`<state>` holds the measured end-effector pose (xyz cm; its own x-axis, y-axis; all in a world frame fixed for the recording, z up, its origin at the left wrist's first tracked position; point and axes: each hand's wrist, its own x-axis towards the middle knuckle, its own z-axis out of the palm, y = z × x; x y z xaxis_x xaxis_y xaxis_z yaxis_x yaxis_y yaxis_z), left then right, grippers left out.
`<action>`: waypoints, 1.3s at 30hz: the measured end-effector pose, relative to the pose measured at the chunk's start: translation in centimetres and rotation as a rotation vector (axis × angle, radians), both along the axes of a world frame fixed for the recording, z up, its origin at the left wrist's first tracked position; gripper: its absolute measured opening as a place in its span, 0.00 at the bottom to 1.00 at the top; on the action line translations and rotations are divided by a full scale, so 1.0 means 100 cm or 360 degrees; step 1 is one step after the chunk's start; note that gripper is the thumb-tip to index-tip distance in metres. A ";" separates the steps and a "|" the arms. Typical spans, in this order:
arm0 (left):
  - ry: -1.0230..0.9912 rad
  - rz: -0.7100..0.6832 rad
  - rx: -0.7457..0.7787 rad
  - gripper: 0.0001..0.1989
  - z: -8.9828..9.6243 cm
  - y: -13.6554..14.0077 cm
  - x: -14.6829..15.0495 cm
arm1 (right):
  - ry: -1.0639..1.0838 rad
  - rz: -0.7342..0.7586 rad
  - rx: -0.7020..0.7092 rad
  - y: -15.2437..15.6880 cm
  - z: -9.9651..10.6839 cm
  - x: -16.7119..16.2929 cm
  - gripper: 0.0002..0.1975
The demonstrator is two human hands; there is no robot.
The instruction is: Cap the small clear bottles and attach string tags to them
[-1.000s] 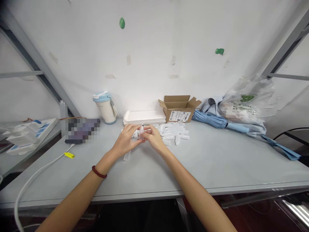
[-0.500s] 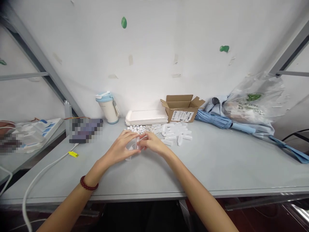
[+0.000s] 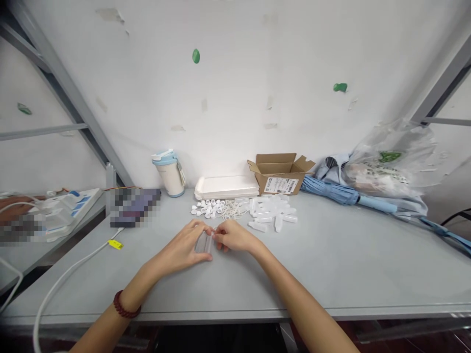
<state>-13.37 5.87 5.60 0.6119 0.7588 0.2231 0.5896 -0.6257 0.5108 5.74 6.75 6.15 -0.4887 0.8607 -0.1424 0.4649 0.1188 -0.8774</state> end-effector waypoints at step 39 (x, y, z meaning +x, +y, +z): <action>-0.0136 0.0136 -0.0280 0.25 -0.006 -0.003 -0.011 | -0.0227 0.0089 0.0169 0.003 -0.008 -0.002 0.21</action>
